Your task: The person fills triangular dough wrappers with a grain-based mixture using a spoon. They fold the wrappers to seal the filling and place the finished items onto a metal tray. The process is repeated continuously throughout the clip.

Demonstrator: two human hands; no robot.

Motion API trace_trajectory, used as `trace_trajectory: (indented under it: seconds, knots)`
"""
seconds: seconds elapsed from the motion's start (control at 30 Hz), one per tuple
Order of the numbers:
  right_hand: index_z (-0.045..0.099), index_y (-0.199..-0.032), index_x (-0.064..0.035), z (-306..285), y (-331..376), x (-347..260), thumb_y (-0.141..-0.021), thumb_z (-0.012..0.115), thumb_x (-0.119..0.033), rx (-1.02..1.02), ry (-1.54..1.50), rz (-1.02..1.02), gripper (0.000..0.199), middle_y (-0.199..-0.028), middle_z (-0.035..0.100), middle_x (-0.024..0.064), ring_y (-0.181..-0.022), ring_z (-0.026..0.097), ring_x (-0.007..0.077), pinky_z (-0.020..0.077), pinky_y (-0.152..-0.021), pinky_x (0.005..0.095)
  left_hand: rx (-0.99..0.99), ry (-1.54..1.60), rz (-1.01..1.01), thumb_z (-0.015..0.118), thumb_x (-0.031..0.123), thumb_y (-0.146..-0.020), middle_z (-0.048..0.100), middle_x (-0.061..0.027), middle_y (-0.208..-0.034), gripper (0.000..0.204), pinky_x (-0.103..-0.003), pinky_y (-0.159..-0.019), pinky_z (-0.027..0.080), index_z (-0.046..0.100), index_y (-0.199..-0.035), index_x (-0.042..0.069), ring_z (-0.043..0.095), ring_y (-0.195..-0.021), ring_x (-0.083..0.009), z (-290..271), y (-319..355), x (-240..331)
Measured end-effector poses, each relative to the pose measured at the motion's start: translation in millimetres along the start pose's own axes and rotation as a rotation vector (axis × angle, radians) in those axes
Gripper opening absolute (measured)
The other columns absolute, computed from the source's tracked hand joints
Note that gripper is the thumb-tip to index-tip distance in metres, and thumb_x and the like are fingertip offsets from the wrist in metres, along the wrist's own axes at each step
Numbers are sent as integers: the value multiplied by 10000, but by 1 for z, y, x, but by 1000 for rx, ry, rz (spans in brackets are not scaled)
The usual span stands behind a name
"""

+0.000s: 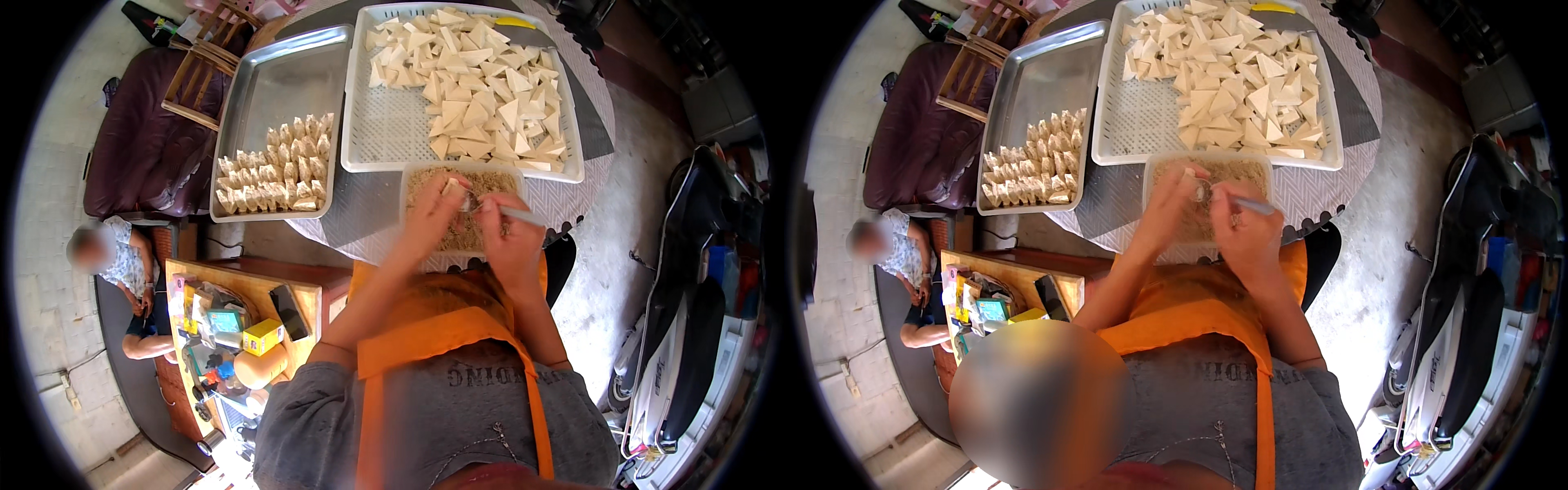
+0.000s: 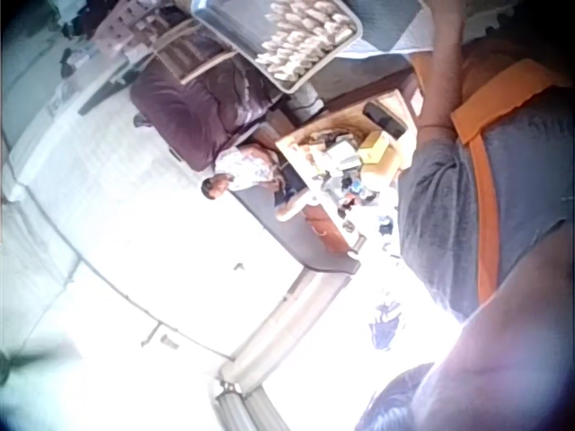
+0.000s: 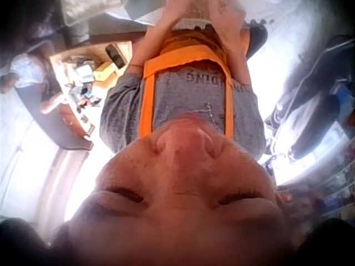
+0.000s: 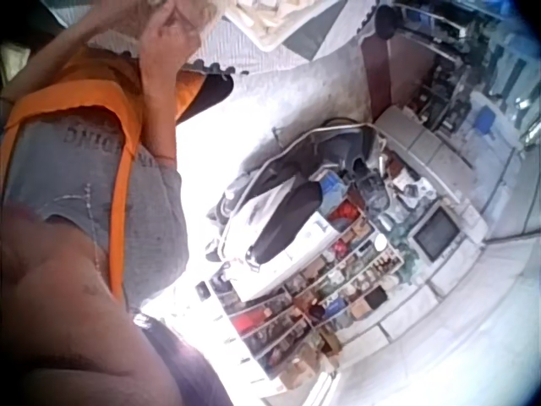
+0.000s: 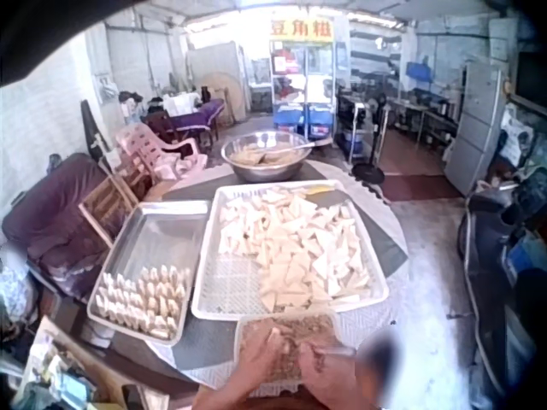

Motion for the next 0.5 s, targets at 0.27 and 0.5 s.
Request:
trace_trajectory:
  seconds: [0.27,0.5]
  knots:
    - [630,-898,45,-26,-2,11,-922,556,-41,161,-123,101,116,-732,639,78,-648,646,145,530,-594,249,44,257,-15,460,272,-998,468,-6,-688,250,-237,-473,397,520,-872,65,459,-559,-101,-17,-10,-9]
    - [624,-935,41,-24,18,33,-951,527,-88,-1,-249,318,163,-731,650,92,-645,651,139,523,-592,240,-67,523,-336,381,430,-1008,397,-5,-533,494,-249,-341,248,384,-634,107,333,-410,-98,-9,-5,-10]
Point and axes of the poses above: each hand's wrist, its own y-axis away from the middle knuckle, its own z-axis out of the palm, x = y × z, the point moved 1 cm from there along -y, towards the middle knuckle
